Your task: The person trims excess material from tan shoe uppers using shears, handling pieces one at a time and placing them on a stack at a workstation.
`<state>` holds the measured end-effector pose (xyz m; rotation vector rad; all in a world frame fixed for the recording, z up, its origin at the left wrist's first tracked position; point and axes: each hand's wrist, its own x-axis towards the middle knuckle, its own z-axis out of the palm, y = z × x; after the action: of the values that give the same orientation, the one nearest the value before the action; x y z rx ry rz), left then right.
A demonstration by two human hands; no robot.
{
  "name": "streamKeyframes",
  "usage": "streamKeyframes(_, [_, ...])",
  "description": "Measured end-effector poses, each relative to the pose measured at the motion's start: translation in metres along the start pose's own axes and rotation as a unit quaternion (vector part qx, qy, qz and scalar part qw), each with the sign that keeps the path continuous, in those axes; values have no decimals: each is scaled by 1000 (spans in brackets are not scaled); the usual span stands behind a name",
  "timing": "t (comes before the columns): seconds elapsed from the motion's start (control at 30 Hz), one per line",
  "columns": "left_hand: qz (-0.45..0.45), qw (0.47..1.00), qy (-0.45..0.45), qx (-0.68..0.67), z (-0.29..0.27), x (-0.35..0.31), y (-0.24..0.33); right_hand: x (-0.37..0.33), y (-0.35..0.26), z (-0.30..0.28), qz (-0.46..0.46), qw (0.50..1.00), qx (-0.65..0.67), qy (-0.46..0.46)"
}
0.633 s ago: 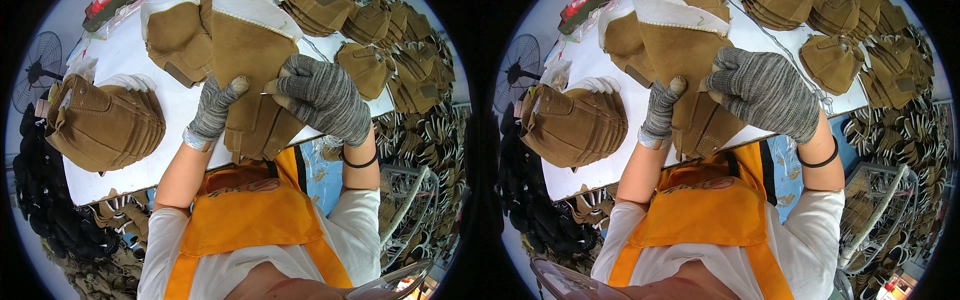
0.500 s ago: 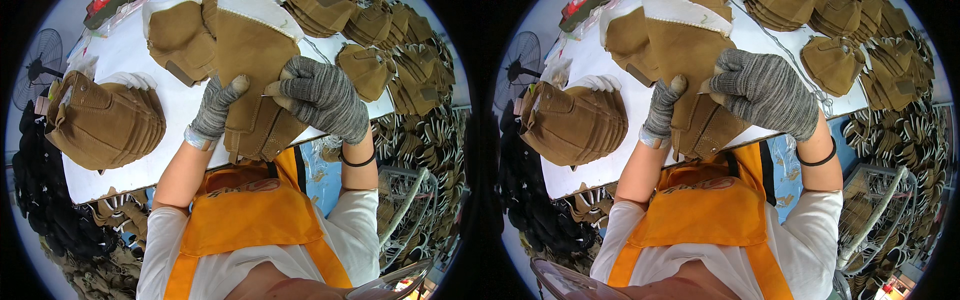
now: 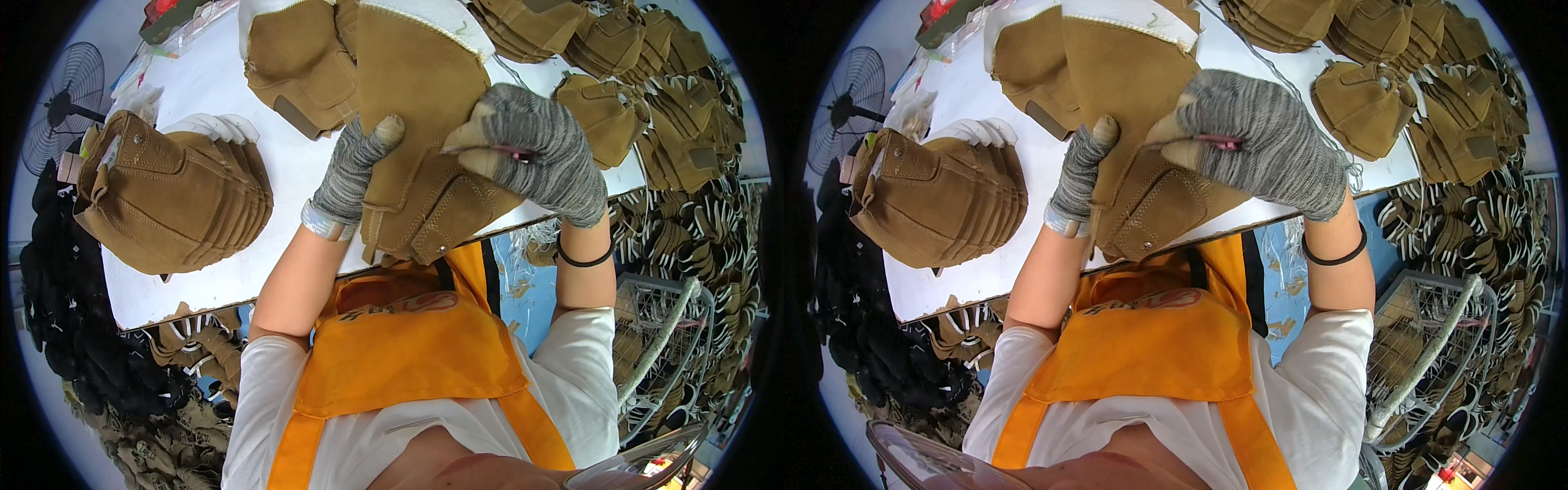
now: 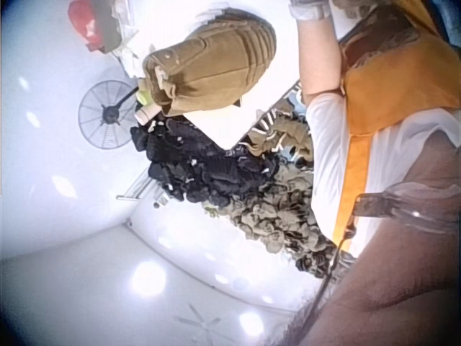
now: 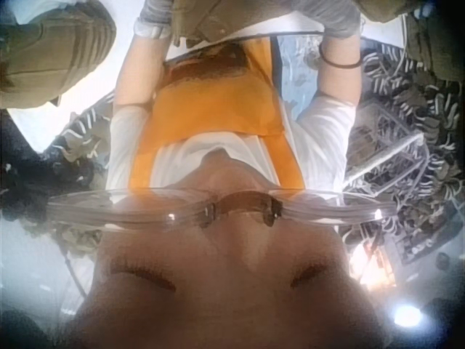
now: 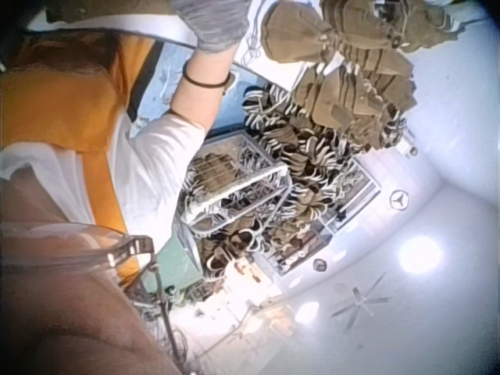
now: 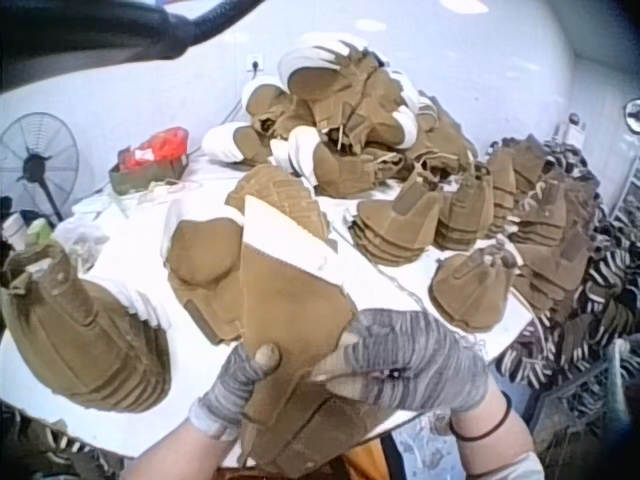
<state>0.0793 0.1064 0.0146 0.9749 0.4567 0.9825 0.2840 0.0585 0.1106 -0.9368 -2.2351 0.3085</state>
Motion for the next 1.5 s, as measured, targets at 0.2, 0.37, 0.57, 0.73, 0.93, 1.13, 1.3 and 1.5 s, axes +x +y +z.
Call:
streamKeyframes(0.2, [75, 987, 41, 133, 8, -3, 6, -15, 2, 6, 103, 982, -38, 157])
streamKeyframes(0.37, [138, 917, 136, 348, 11, -5, 0, -30, -7, 23, 205, 938, 96, 263])
streamKeyframes(0.57, [147, 928, 107, 326, 16, -10, -2, -43, -4, 35, 203, 968, -93, 111])
streamKeyframes(0.73, [174, 922, 87, 334, 13, -8, -6, -39, 0, 38, 222, 971, -48, 75])
streamKeyframes(0.93, [175, 906, 91, 374, 11, -6, -5, -28, -1, 37, 237, 967, -93, 33])
streamKeyframes(1.13, [169, 905, 105, 376, 8, -4, -2, -18, 4, 48, 305, 950, 48, 36])
streamKeyframes(1.3, [164, 918, 102, 346, 6, -2, -6, -45, 33, 56, 246, 957, 144, 63])
streamKeyframes(1.5, [130, 943, 106, 287, 10, -5, 6, -45, 13, 34, 298, 939, 115, 125])
